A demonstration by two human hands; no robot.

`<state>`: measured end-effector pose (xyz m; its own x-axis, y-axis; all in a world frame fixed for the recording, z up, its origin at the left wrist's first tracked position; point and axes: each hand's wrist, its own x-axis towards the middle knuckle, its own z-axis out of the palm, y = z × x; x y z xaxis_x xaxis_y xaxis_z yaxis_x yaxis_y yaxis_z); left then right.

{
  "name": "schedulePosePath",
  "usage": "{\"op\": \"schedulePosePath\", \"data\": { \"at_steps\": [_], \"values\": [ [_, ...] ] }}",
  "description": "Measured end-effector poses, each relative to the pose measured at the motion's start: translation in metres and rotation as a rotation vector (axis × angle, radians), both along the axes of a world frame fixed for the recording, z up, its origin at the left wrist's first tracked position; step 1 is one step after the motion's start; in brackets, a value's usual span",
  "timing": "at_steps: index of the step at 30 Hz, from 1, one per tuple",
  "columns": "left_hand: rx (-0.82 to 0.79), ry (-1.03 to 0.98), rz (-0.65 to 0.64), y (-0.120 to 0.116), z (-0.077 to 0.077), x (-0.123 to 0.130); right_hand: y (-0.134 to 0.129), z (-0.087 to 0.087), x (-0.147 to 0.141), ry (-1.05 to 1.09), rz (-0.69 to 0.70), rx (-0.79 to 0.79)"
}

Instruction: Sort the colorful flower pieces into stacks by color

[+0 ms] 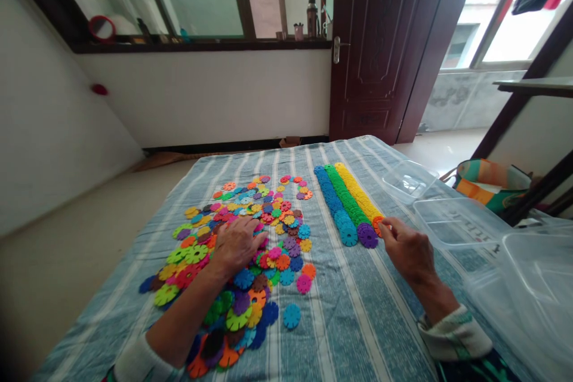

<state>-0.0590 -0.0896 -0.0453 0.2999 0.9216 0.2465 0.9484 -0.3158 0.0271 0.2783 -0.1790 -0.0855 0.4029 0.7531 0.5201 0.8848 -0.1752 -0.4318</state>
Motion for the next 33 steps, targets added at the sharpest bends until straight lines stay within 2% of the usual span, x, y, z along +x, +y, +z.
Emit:
{"op": "schedulePosePath", "data": {
  "at_steps": [3, 6, 10, 14, 17, 22, 25, 29, 33],
  "values": [
    [0.014, -0.021, -0.115, 0.004, -0.005, 0.005, -0.002, 0.002, -0.017, 0.013, 0.118, 0.013],
    [-0.061, -0.031, -0.235, 0.009, -0.011, 0.009, -0.004, 0.001, -0.034, -0.019, 0.248, 0.043],
    [-0.067, -0.042, -0.097, 0.012, -0.009, 0.003, -0.008, -0.001, -0.049, -0.051, 0.343, 0.082],
    [-0.033, -0.022, 0.011, 0.012, -0.003, -0.002, -0.01, -0.002, -0.058, -0.037, 0.422, 0.048],
    [-0.05, -0.016, -0.034, 0.012, -0.004, 0.001, -0.011, -0.004, -0.065, -0.03, 0.483, 0.025],
    [-0.091, -0.075, -0.231, 0.01, -0.013, 0.012, -0.01, -0.011, -0.071, -0.024, 0.557, -0.019],
    [-0.09, -0.073, -0.299, 0.002, -0.012, 0.017, -0.009, -0.015, -0.071, -0.044, 0.579, -0.042],
    [-0.099, -0.019, -0.273, -0.008, -0.003, 0.022, -0.009, -0.017, -0.071, -0.05, 0.588, -0.047],
    [-0.082, 0.046, -0.172, 0.007, 0.003, 0.02, -0.009, -0.017, -0.073, -0.046, 0.604, -0.056]
  ]
}}
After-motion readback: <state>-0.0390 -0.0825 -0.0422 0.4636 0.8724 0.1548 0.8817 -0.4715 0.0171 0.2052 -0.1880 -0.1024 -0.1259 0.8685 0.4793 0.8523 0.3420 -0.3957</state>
